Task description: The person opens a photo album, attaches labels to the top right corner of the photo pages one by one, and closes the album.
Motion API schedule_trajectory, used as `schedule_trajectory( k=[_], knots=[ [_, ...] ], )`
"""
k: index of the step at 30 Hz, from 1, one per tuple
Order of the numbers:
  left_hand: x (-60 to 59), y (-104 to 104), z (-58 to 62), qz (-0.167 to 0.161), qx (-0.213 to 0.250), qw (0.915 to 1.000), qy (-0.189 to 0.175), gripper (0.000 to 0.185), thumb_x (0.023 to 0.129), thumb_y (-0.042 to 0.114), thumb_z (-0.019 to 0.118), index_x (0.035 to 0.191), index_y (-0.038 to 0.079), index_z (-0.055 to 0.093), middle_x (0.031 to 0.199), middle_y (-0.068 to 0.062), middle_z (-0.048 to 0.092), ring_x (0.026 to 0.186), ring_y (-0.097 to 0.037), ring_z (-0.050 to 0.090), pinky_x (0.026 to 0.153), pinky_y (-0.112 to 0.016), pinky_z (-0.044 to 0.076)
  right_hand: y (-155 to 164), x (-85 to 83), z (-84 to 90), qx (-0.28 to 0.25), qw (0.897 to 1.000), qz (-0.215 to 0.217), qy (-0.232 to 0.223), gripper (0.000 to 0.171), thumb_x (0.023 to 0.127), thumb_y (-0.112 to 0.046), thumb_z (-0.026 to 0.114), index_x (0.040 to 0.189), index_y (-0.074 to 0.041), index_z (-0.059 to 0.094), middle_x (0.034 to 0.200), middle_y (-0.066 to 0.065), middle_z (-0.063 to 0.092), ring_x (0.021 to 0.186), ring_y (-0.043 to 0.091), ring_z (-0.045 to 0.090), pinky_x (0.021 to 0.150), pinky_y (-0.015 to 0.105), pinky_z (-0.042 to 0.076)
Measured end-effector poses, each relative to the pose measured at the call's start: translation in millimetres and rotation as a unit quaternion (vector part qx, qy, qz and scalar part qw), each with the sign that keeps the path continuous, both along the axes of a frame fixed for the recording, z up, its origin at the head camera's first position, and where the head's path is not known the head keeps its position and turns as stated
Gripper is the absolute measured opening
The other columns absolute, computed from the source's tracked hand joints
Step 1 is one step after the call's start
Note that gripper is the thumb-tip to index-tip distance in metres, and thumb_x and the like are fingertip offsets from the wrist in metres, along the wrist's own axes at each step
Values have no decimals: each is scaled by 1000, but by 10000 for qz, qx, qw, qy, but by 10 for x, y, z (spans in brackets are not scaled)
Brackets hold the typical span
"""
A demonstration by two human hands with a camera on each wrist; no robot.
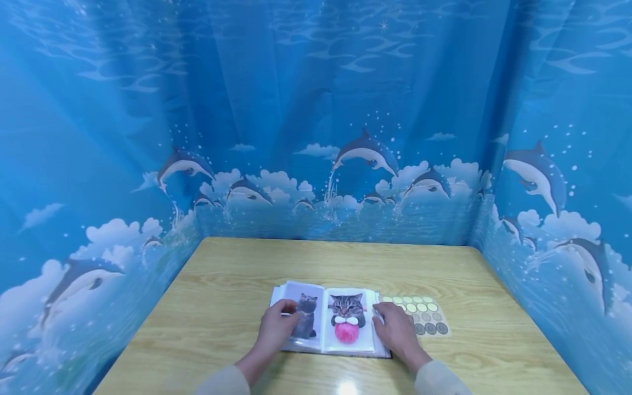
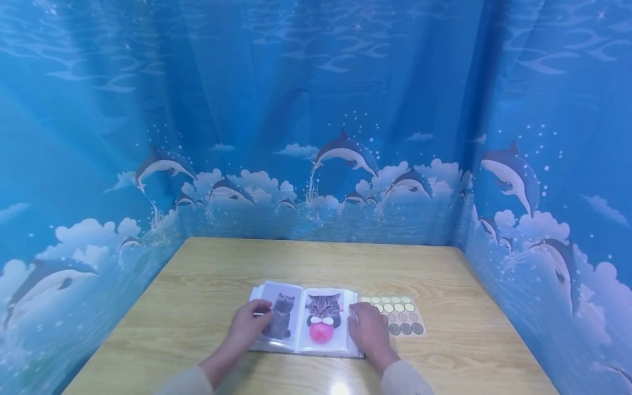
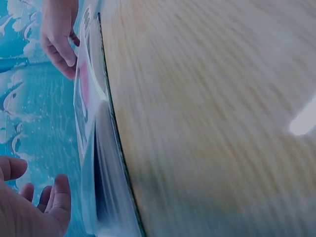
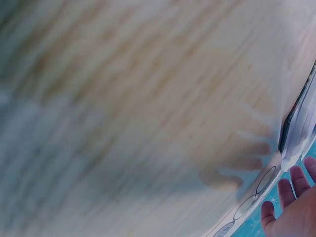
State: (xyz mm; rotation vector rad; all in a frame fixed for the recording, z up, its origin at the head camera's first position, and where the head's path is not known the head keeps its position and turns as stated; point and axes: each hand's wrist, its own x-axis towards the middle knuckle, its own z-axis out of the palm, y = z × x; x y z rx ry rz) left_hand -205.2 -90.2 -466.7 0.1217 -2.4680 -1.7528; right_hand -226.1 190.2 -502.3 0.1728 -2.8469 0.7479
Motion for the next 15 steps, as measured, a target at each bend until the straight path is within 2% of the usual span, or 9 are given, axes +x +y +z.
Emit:
schedule_trajectory(
  k=[4, 7, 10, 15],
  knots=[
    [-49, 130, -4, -380, -207, 9988, 219, 28, 82, 2, 72, 107, -9, 65, 98, -17, 67, 86, -25, 65, 77, -39, 57, 46, 3, 19, -57, 9999, -61, 76, 30, 91, -14, 64, 118, -1, 68, 123, 22, 63, 115, 43, 57, 93, 64, 42],
    [-78, 241, 9, -597, -330, 9976, 134, 34, 81, 5, 74, 112, -7, 64, 101, -16, 66, 92, -26, 64, 85, -43, 56, 93, 1, 36, -53, 9999, -144, 67, 32, 92, -16, 63, 120, -1, 67, 125, 22, 63, 116, 43, 56, 93, 64, 41],
    [-95, 354, 27, -766, -429, 9961, 42, 39, 81, 7, 75, 115, -6, 63, 104, -17, 65, 93, -27, 62, 85, -45, 55, 148, -5, 48, -15, 9998, -204, 72, 33, 93, -18, 62, 121, 0, 66, 126, 23, 62, 117, 44, 56, 94, 65, 41],
    [-104, 536, 50, -863, -702, 9938, 26, 41, 80, 11, 77, 116, -3, 65, 103, -16, 66, 90, -26, 61, 78, -42, 55, 255, -20, 58, 33, 9995, -311, 36, 36, 95, -19, 60, 124, 2, 64, 129, 25, 59, 120, 46, 53, 95, 66, 39]
  ],
)
